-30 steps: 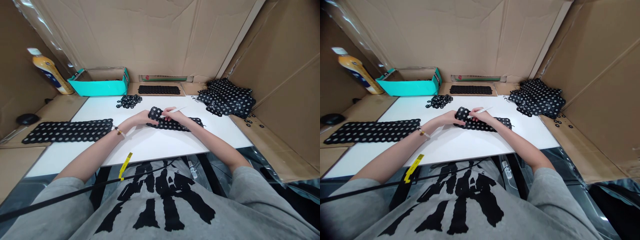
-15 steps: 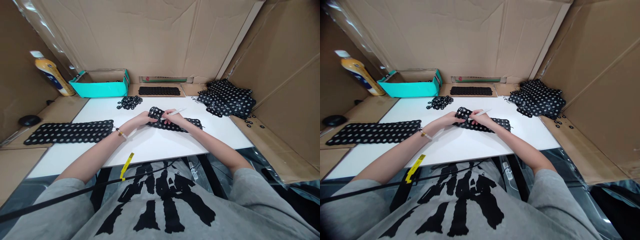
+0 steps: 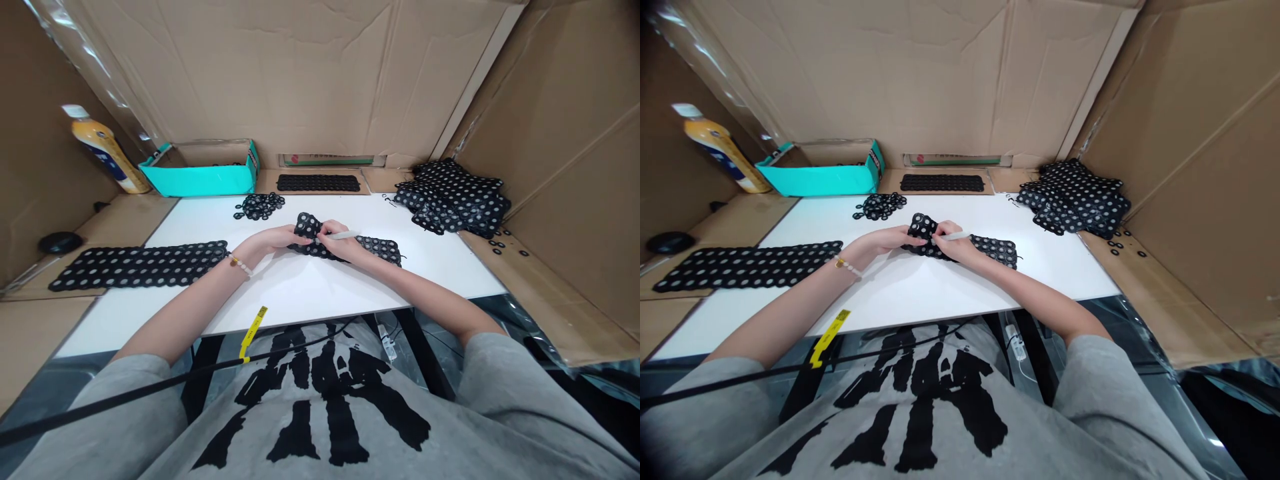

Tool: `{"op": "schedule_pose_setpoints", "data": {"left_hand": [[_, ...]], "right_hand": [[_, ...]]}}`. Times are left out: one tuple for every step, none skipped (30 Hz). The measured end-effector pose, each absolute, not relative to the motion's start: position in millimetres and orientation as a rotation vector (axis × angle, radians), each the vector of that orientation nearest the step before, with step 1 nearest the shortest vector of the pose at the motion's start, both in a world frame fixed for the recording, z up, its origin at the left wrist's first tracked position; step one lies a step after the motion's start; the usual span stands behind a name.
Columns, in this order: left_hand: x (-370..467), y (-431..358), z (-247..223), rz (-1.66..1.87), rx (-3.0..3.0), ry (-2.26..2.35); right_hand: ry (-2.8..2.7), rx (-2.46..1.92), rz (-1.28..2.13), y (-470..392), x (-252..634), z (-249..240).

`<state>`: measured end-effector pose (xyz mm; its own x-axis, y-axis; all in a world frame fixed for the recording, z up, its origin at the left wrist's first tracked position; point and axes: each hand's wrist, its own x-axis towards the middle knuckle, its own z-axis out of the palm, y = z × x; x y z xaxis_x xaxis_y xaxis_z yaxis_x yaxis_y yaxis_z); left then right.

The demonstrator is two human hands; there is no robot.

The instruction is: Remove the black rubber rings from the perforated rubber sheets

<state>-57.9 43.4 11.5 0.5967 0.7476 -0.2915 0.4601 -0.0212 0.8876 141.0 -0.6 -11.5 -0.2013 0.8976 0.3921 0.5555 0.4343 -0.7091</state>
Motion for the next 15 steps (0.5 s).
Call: {"op": "schedule_pose_setpoints", "data": {"left_hand": [[-57.7, 43.2, 12.5, 0.313, 1.697, 1.008], [-57.7, 43.0, 13.7, 0.323, 1.741, 1.001], [-57.8, 43.0, 14.9, 0.330, 1.798, 0.992], [-58.1, 43.3, 16.2, 0.331, 1.862, 0.981], [-58.7, 43.8, 17.4, 0.325, 1.927, 0.968], [-59.5, 44.7, 18.4, 0.315, 1.985, 0.956], [-60.3, 45.6, 19.0, 0.305, 2.030, 0.948], [-61.1, 46.7, 19.4, 0.302, 2.060, 0.945], [-61.7, 47.6, 19.4, 0.303, 2.074, 0.947], [-62.1, 48.3, 19.2, 0.305, 2.075, 0.948], [-62.3, 48.7, 19.0, 0.305, 2.066, 0.951], [-62.1, 48.6, 18.8, 0.305, 2.050, 0.954], [-61.8, 48.0, 18.8, 0.306, 2.030, 0.960], [-61.2, 47.1, 19.1, 0.310, 2.008, 0.969], [-60.6, 45.8, 19.7, 0.317, 1.988, 0.977]], "right_hand": [[-1.878, -1.237, 0.561, 0.8, 141.8, -11.5], [-1.867, -1.247, 0.617, 2.3, 143.2, -11.5], [-1.845, -1.260, 0.703, 3.8, 145.0, -11.6], [-1.810, -1.272, 0.809, 5.4, 146.9, -11.9], [-1.765, -1.278, 0.920, 7.0, 148.7, -12.4], [-1.719, -1.278, 1.018, 8.5, 150.0, -13.0], [-1.682, -1.270, 1.086, 9.6, 150.8, -13.7], [-1.659, -1.262, 1.116, 10.3, 151.0, -14.3], [-1.655, -1.254, 1.112, 10.5, 150.7, -14.9], [-1.665, -1.250, 1.089, 10.2, 150.0, -15.3], [-1.679, -1.252, 1.055, 9.7, 149.1, -15.7], [-1.692, -1.262, 1.021, 9.0, 148.1, -16.1], [-1.701, -1.273, 0.996, 8.5, 147.3, -16.6], [-1.705, -1.283, 0.979, 8.2, 146.7, -17.1], [-1.706, -1.288, 0.974, 8.2, 146.4, -17.8]]}}
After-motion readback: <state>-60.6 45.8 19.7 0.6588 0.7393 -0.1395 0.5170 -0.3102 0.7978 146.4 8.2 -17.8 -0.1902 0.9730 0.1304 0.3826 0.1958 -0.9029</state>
